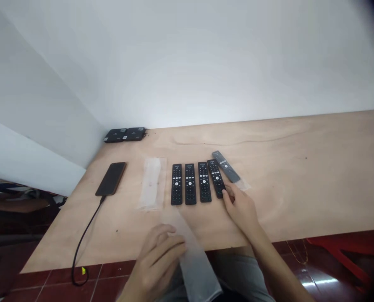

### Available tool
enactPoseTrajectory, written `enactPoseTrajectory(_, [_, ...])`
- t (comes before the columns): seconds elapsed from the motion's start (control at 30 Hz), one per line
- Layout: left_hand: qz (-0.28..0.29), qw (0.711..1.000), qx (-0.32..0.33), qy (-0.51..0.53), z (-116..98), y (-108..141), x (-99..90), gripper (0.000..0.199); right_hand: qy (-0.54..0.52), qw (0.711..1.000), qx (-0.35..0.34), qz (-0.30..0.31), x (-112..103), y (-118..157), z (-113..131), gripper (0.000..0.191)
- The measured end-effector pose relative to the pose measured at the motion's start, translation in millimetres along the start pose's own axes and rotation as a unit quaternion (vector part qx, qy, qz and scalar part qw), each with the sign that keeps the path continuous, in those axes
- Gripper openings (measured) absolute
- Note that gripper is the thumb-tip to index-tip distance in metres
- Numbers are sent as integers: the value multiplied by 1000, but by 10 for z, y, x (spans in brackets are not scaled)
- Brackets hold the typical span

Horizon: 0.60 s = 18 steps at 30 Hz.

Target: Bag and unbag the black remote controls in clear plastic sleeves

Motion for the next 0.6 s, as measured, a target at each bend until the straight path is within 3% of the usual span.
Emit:
enactPoseTrajectory(0.17, [-91, 994, 16, -60, 240, -375, -486, 27, -5, 1000, 10, 8, 8, 2, 4, 38])
enactPoseTrajectory(0.27, [-146, 985, 43, -79, 561, -652, -564, 19, -10, 1000, 12, 12, 17, 3, 7, 38])
enactPoseTrajectory(0.33, [-158, 983, 43, -87, 896, -776, -518, 15, -9, 1000, 12, 9, 17, 4, 2, 39])
enactPoseTrajectory(0.37, [-149, 984, 27, -93, 1099, -815, -467, 13, -8, 1000, 10, 5, 16, 5, -1, 38])
enactPoseTrajectory(0.47, [-44, 989, -51, -129, 1711, -817, -226, 22, -12, 1000, 1, 1, 19, 6, 6, 38])
enactPoseTrajectory(0.6, [31, 990, -64, -123, 2025, -687, -125, 29, -15, 1000, -2, 5, 41, 8, 12, 37])
Point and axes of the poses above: each hand's wrist, its own y-axis away from the middle knuckle, its own x-axis out of the palm, z = x × y, the point moved 9 cm from there along -y, towards the middle knuckle, and after that the axes turned 12 degrees about -z, right-handed, at the moved point
